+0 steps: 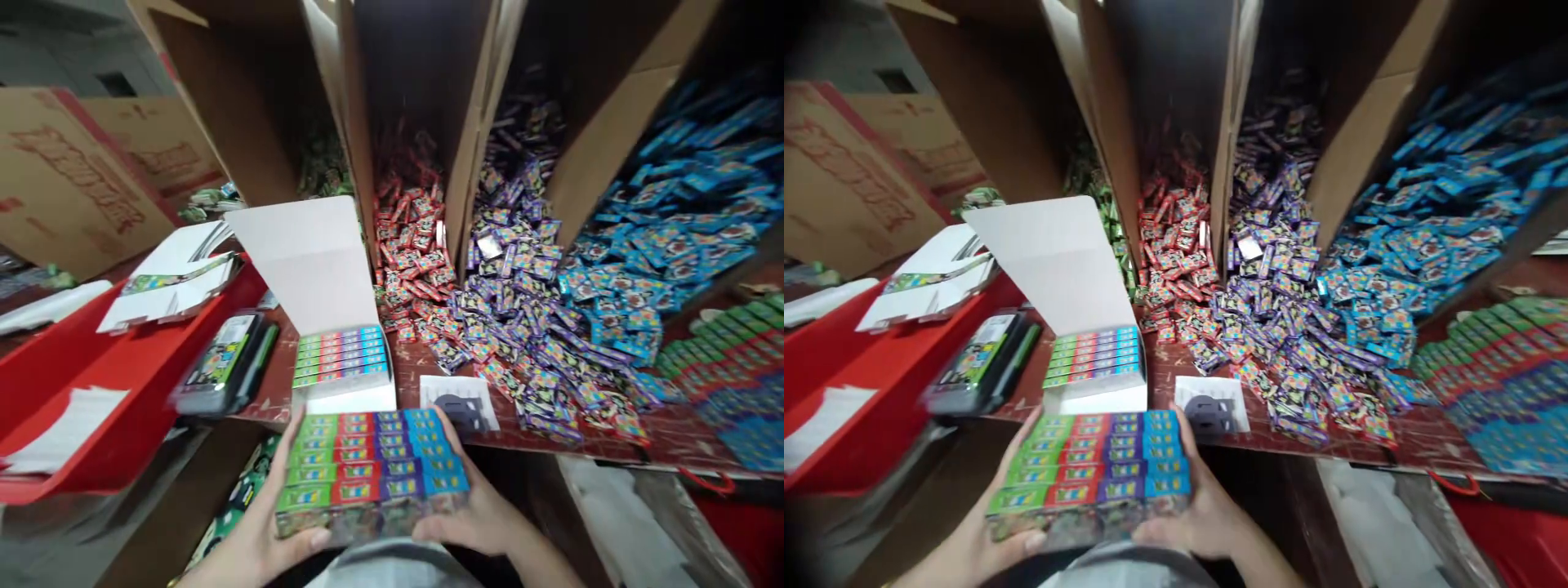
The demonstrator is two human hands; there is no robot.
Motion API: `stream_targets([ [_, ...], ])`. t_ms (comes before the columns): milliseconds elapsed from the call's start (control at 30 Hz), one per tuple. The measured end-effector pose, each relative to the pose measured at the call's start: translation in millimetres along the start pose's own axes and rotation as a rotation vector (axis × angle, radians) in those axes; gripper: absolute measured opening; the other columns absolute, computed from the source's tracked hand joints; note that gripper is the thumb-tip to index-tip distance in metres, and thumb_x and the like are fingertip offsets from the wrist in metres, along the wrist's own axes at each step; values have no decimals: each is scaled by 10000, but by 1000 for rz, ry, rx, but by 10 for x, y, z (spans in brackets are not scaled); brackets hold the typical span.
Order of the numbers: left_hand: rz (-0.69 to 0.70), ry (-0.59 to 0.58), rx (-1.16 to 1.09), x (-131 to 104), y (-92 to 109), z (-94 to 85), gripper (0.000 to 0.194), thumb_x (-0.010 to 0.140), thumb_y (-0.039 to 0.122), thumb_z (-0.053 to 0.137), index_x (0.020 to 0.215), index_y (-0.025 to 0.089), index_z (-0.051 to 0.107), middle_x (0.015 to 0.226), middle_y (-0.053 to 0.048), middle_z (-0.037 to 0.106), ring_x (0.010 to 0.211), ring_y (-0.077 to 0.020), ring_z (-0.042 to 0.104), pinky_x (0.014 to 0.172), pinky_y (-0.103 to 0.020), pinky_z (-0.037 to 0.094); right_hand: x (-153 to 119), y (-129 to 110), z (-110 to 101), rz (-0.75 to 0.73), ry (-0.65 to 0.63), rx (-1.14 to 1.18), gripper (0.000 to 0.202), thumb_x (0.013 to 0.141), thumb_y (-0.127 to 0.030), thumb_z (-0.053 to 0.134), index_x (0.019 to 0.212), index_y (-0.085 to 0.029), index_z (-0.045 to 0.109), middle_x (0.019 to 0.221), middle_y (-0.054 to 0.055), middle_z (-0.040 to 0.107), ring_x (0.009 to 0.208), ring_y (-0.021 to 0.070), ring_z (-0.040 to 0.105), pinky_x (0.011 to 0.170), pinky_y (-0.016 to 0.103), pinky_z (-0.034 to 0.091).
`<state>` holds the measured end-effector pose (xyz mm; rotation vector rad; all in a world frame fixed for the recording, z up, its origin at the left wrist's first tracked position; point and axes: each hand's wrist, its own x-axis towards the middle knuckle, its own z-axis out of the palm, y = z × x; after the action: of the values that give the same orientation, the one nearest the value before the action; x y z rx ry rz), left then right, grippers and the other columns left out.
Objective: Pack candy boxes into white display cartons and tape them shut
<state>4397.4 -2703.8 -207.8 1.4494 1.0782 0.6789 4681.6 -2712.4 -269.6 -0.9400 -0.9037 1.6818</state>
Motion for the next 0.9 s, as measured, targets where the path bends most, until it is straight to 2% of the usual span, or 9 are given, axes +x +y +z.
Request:
stream_targets([
  [100, 70, 176, 128, 82, -234, -382, 1153, 745, 461, 705, 1445, 351, -204, 1552, -139, 201, 1320, -355, 407, 1056, -558, 392, 501, -231, 279, 13, -260, -124, 1256, 541, -190, 856, 1488, -365, 50, 1378, 94, 492, 1081, 257, 620, 860, 446, 542],
  [200, 159, 235, 302, 308, -459, -543, 1052, 800, 437, 648, 1461, 331, -163, 1579, -137, 58, 1398, -351, 262, 1091, -582, 323, 863, -230, 369, -164, -151, -416, 1023, 610, -184, 805, 1466, -314, 260, 1416, 97, 445, 1241, 269, 502, 1024, 480, 420],
  [300, 270, 295, 478, 456, -637, -576, 890, 829, 390, 629, 1480, 315, 27, 1581, -120, 9, 1446, -323, 85, 1143, -580, 199, 912, -57, 321, -356, 3, -755, 697, 676, -180, 750, 1323, -299, 519, 1485, 64, 350, 1380, 264, 311, 1144, 468, 243],
  [433, 342, 270, 616, 410, -743, -599, 742, 805, 398, 667, 1422, 308, 264, 1574, -123, 42, 1444, -328, 114, 1136, -564, 250, 706, 14, 250, -377, -9, -888, 284, 784, -195, 636, 1043, -295, 692, 1338, 67, 523, 1166, 251, 548, 1020, 439, 426],
  [500, 400, 251, 730, 347, -741, -611, 716, 804, 400, 667, 1410, 291, 301, 1565, -137, 104, 1438, -335, 139, 1132, -573, 258, 602, -88, 231, -349, -9, -842, 204, 777, -174, 616, 923, -277, 714, 1141, 73, 638, 996, 239, 625, 908, 410, 495],
  [567, 467, 244, 858, 318, -705, -602, 629, 830, 375, 639, 1384, 287, 355, 1513, -134, 285, 1400, -315, 269, 1124, -562, 287, 522, -247, 182, -276, 40, -749, 143, 737, -191, 661, 848, -258, 721, 947, 66, 685, 893, 239, 641, 821, 379, 523],
  [667, 476, 240, 1040, 399, -594, -533, 458, 873, 300, 581, 1314, 284, 460, 1356, -90, 525, 1251, -266, 482, 1090, -517, 357, 447, -473, 22, -76, 243, -505, 208, 578, -249, 824, 742, -212, 701, 736, 51, 673, 682, 209, 625, 638, 323, 540],
  [767, 349, 220, 1179, 606, -447, -439, 620, 795, 295, 673, 1358, 194, 434, 1415, -135, 464, 1254, -313, 466, 1058, -498, 398, 445, -551, -148, 56, 470, -143, 367, 455, -300, 899, 698, -189, 648, 631, 20, 633, 502, 150, 555, 469, 270, 484],
  [900, 198, 140, 1245, 839, -257, -375, 942, 604, 396, 814, 1376, 56, 396, 1443, -230, 383, 1271, -390, 413, 1070, -518, 374, 577, -432, -172, -25, 556, 194, 330, 534, -328, 858, 740, -211, 629, 765, 10, 665, 705, 173, 629, 622, 297, 538],
])
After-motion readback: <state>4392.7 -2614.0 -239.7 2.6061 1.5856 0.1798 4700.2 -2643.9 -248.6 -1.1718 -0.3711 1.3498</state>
